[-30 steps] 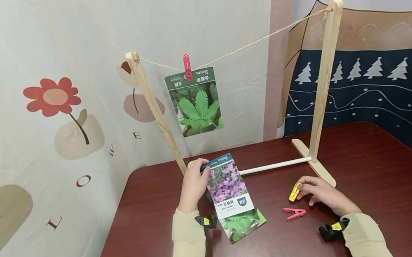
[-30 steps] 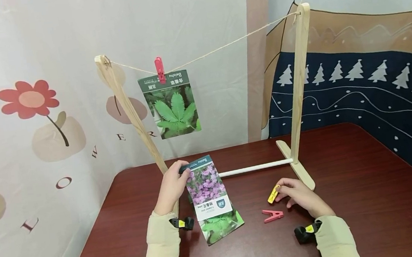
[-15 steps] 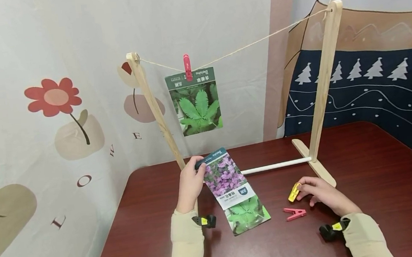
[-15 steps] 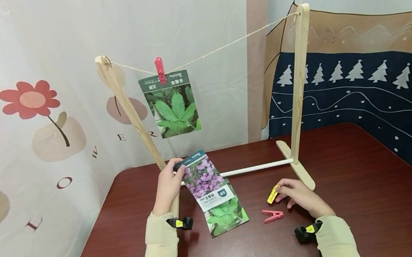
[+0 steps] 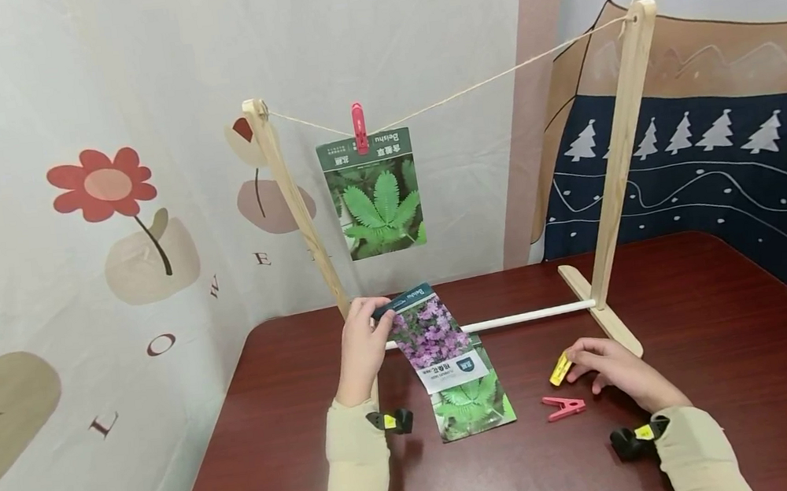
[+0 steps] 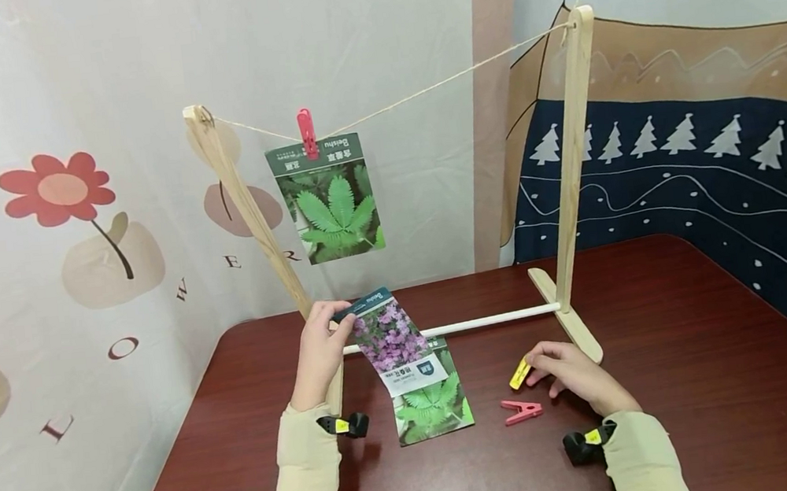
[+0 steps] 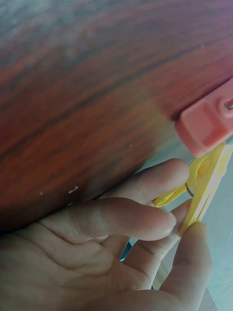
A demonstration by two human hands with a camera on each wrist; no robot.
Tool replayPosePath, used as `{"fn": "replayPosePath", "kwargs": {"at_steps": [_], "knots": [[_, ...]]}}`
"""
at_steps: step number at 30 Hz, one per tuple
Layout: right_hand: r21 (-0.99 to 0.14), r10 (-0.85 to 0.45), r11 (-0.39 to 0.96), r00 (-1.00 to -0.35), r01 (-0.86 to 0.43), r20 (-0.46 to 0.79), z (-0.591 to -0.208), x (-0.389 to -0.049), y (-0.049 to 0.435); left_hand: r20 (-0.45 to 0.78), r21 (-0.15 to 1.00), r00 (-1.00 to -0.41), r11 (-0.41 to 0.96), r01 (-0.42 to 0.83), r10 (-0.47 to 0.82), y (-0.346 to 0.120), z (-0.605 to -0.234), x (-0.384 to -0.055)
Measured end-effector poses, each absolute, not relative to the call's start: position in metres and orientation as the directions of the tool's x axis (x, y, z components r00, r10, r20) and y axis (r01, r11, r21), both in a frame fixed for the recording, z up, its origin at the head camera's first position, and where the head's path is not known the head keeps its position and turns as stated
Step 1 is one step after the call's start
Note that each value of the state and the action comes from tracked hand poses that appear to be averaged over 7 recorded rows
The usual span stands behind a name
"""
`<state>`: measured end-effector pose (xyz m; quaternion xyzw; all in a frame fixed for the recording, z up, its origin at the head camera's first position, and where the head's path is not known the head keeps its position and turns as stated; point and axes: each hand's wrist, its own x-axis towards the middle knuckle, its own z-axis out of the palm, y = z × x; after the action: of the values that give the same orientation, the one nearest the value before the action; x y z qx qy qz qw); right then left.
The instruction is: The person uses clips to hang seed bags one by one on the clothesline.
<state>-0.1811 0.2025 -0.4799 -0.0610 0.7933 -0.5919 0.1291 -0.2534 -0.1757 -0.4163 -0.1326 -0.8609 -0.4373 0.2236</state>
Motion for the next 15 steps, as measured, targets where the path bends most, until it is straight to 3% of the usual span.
{"fn": "replayPosePath", "kwargs": {"at_steps": [15], "knots": [[-0.955, -0.246, 0.29, -0.96, 0.059, -0.134, -0.4791, -0.1801, 0.2015, 0.429, 0.696, -0.894, 0.585, 0.417, 0.127, -0.1779, -0.4114, -0.2515]]}}
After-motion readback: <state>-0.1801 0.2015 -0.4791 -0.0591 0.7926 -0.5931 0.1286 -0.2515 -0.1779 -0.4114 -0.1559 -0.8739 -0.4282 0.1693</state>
